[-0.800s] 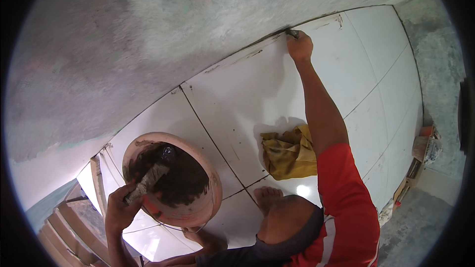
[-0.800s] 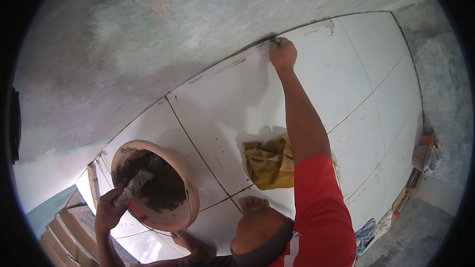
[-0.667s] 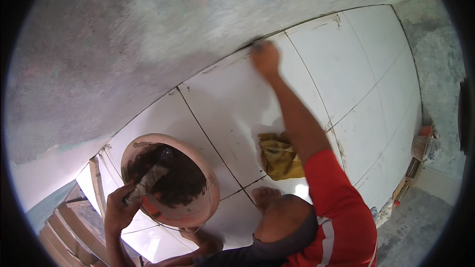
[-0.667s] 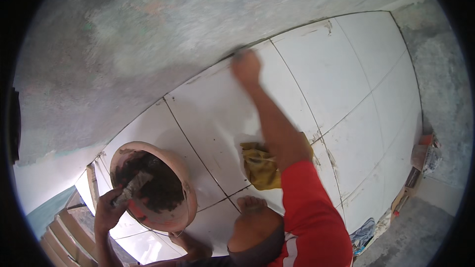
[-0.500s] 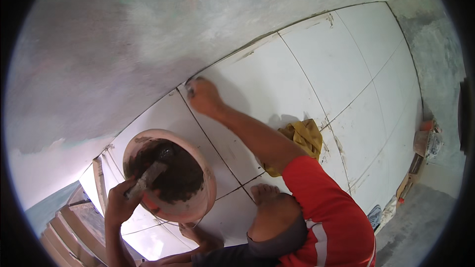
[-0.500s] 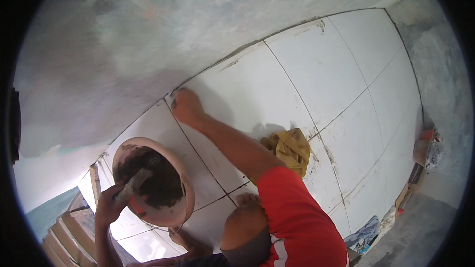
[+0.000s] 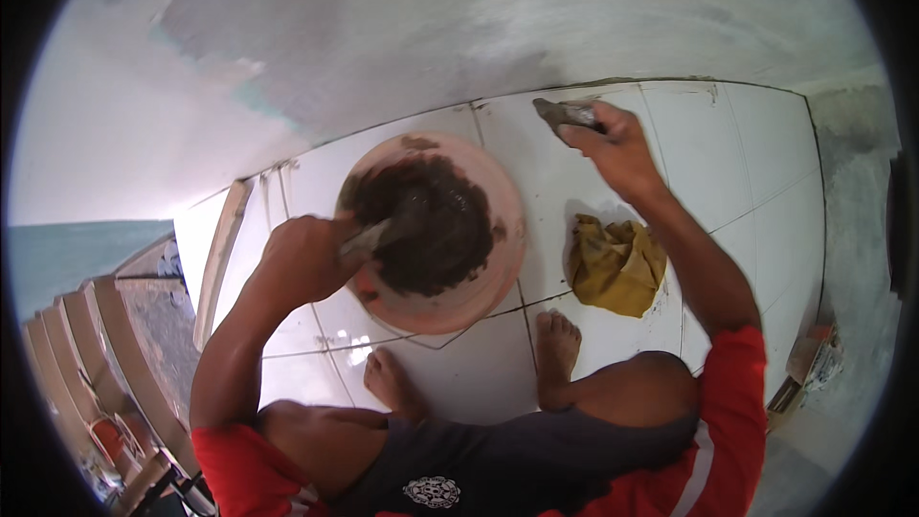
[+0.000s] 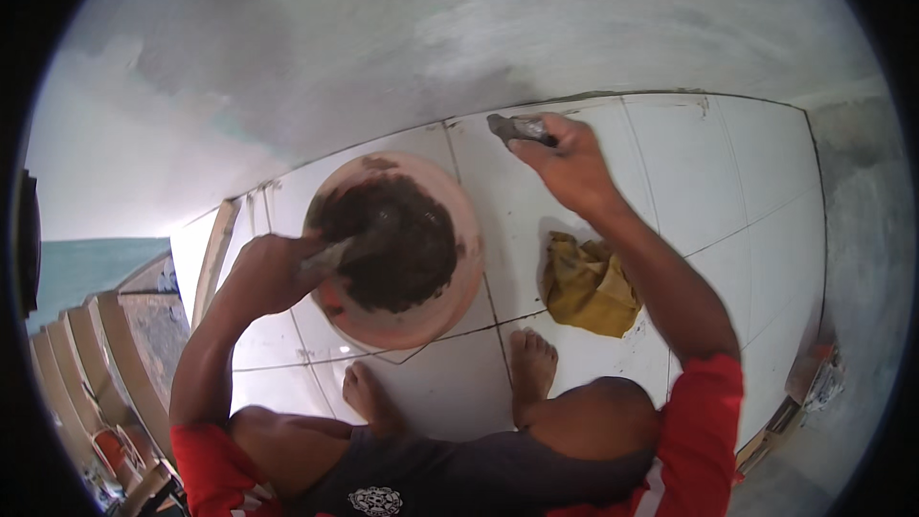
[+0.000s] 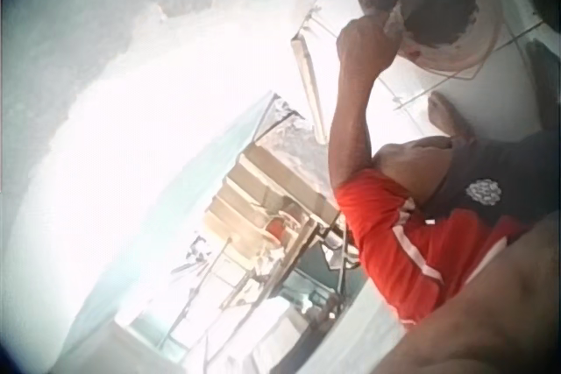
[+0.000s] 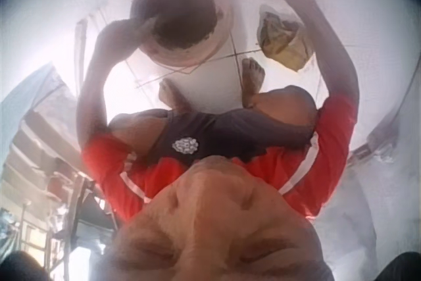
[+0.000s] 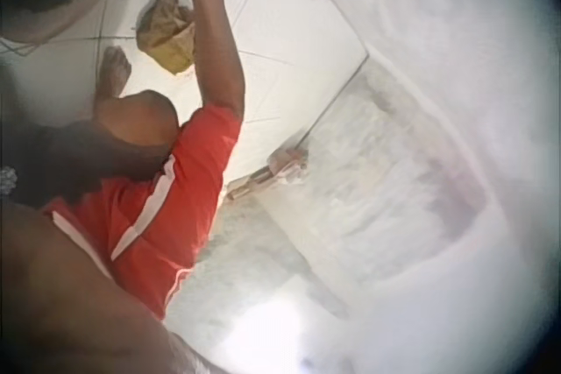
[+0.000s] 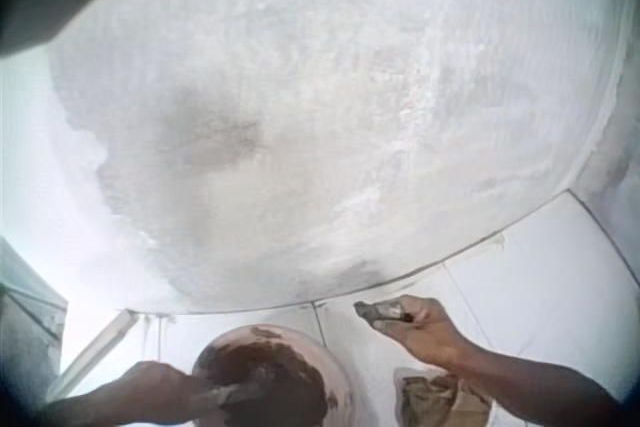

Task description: The person scoops grout from a bucket using a trowel and applies it to the gaps between white floor tiles. They smooth the grout lines with the trowel and then wipe the tile surface with a yellow cloth to remove excess grout.

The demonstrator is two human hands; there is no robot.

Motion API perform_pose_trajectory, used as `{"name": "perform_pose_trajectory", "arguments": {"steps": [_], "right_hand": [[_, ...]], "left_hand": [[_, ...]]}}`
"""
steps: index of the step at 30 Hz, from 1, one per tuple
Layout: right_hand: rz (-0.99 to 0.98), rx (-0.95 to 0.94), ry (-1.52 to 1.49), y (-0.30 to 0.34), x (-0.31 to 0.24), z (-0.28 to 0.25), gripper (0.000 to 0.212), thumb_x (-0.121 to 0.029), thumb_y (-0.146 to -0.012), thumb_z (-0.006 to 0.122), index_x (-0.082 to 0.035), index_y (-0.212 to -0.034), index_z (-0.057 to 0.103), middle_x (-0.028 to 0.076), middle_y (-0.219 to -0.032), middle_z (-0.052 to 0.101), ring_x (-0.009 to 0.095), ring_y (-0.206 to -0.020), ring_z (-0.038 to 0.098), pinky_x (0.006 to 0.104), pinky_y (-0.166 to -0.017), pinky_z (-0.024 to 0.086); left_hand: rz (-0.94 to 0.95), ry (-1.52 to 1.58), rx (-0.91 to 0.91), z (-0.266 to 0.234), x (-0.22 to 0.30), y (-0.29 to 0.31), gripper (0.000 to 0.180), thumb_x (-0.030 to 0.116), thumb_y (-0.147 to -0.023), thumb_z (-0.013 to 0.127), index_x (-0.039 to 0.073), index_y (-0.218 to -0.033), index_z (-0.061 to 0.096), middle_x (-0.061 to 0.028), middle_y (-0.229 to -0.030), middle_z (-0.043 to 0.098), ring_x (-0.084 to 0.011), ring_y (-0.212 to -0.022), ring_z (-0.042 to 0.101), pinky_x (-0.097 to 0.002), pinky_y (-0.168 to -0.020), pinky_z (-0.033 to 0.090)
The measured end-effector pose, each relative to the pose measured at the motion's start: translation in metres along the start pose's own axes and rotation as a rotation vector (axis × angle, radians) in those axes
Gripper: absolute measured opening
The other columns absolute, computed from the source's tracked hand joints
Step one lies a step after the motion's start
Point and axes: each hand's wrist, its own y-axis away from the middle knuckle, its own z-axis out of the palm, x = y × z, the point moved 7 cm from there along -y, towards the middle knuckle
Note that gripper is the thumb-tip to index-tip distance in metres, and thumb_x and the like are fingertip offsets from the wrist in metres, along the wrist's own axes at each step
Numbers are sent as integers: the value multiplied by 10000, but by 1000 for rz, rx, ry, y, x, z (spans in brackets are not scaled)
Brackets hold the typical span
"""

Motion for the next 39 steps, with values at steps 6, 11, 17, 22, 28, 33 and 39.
{"name": "perform_pose_trajectory", "arguments": {"steps": [6,11,17,22,28,33,39], "right_hand": [[-5,-239,183,49,-85,37,286,-125,-930,690,-1,-1188,702,35,-916,708,87,-839,603,282,-791,506],[-66,-149,-140,75,-53,71,263,-60,-922,686,16,-1173,698,50,-936,690,89,-841,614,257,-767,510],[-214,111,-230,93,-25,91,283,-36,-907,690,39,-1180,680,93,-1060,676,135,-939,652,272,-820,521],[-230,25,-123,89,-27,105,312,-11,-906,675,48,-1213,661,88,-1111,670,127,-969,642,261,-840,513],[-263,-10,-91,89,-41,113,315,-45,-875,704,32,-1180,680,165,-1135,692,254,-1006,693,322,-863,546],[-424,-38,1,92,-37,128,324,-38,-862,717,22,-1179,683,156,-1112,689,243,-973,692,310,-839,547],[-235,-262,-229,97,-24,142,298,-14,-878,699,22,-1174,686,129,-1116,706,204,-891,675,305,-812,536]], "left_hand": [[94,148,-43,13,8,-7,295,290,-888,704,57,-1064,743,-183,-770,714,-350,-797,720,-459,-768,560],[-22,650,-116,12,-4,-15,327,223,-926,698,-14,-1150,710,-84,-738,692,-172,-648,672,-322,-617,520],[-132,916,-127,3,-15,-2,347,247,-939,701,-14,-1168,714,2,-697,608,-47,-515,462,-215,-484,388],[-162,960,-124,3,-29,12,377,274,-929,709,-11,-1176,721,3,-693,591,-44,-560,475,-218,-489,376],[-148,906,-76,-6,-26,22,384,274,-918,714,-9,-1178,726,5,-735,603,-58,-585,476,-236,-529,405],[-118,894,-18,-6,-22,23,368,256,-936,711,-15,-1185,712,8,-711,589,-29,-536,466,-201,-468,370],[-125,767,36,-5,-20,17,348,249,-933,694,-16,-1159,715,-93,-851,702,-154,-731,609,-321,-712,511]]}}
